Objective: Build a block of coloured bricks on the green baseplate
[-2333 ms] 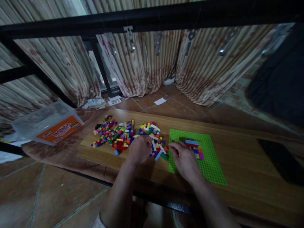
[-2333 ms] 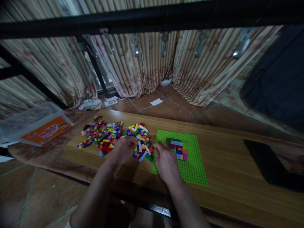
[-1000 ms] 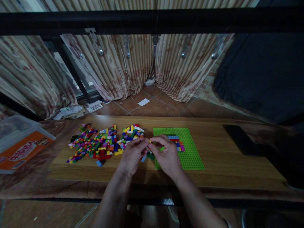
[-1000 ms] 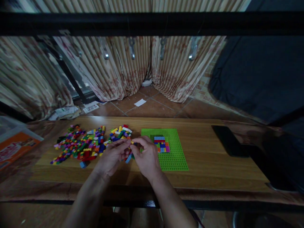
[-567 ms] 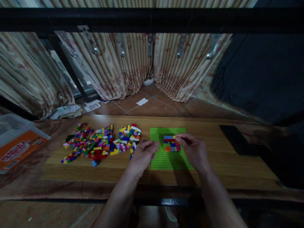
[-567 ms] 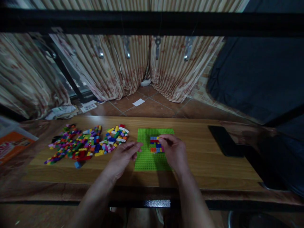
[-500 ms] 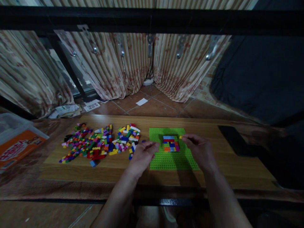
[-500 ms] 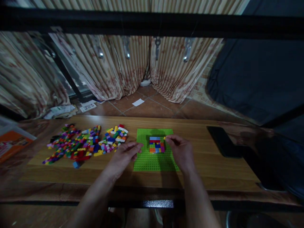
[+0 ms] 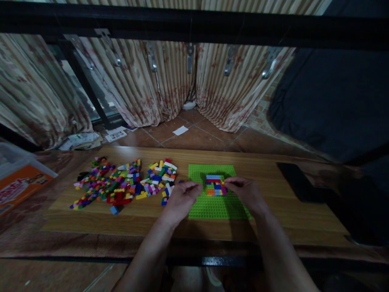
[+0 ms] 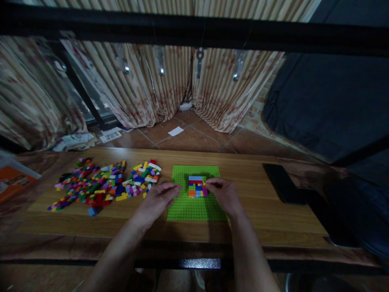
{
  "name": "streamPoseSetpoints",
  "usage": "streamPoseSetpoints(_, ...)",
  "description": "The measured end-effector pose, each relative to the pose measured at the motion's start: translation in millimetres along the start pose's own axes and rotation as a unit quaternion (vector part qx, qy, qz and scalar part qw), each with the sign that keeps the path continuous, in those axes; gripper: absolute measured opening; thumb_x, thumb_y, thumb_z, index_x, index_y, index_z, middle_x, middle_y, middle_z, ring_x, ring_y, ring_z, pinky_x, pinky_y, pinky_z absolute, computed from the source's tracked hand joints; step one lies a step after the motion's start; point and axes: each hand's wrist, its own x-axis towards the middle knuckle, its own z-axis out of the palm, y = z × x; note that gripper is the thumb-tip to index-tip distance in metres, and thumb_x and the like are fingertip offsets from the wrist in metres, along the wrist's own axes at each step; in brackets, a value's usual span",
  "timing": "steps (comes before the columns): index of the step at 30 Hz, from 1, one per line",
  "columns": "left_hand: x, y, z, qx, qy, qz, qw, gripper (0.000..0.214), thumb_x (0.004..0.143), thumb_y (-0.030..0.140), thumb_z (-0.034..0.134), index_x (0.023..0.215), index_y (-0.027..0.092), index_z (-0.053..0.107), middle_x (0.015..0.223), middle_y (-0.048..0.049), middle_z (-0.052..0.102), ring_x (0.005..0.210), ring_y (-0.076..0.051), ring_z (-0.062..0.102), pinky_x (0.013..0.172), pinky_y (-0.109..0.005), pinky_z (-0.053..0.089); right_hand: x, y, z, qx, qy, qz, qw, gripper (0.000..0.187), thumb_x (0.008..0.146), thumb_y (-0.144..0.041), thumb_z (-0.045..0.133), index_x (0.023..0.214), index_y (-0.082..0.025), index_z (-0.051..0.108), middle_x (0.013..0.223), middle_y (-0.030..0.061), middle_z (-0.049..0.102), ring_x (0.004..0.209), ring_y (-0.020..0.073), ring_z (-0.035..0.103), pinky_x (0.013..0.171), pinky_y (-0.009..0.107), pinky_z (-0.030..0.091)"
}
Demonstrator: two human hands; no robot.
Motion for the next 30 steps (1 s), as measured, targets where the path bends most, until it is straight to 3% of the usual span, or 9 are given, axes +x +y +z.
streamPoseSetpoints(13,-1.9,1.6,-1.7,0.027,-0.009,0.012,1.000,0.030,0.075,0.044,0.065,0.084,0.016,0.074,0.063,0.0003,0.061,0.057,-0.011,0.048,0.053,-0.022,0.034,2.2,-2.5,1.7,-0.004,0.022,0.010,1.000,0.027,0.055,-0.037,0.079,0.071,-0.018,0.071,0.064,0.0003,0.068,0.057,0.0135,0.058,0.058,0.029,0.045)
streamPoseSetpoints(30,-2.4,0.9,-3.8,0.023,0.007,0.020,1.000,0.024,0.071,0.041,0.068,0.077,0.018,0.074,0.066,-0.0016,0.064,0.061,-0.014,0.052,0.055,-0.022,0.037,3.0,-8.2,5.6,-0.031,0.040,0.059,0.997,0.019,0.052,-0.034,0.076,0.065,-0.020,0.070,0.052,-0.0014,0.062,0.049,0.0129,0.051,0.046,0.026,0.034)
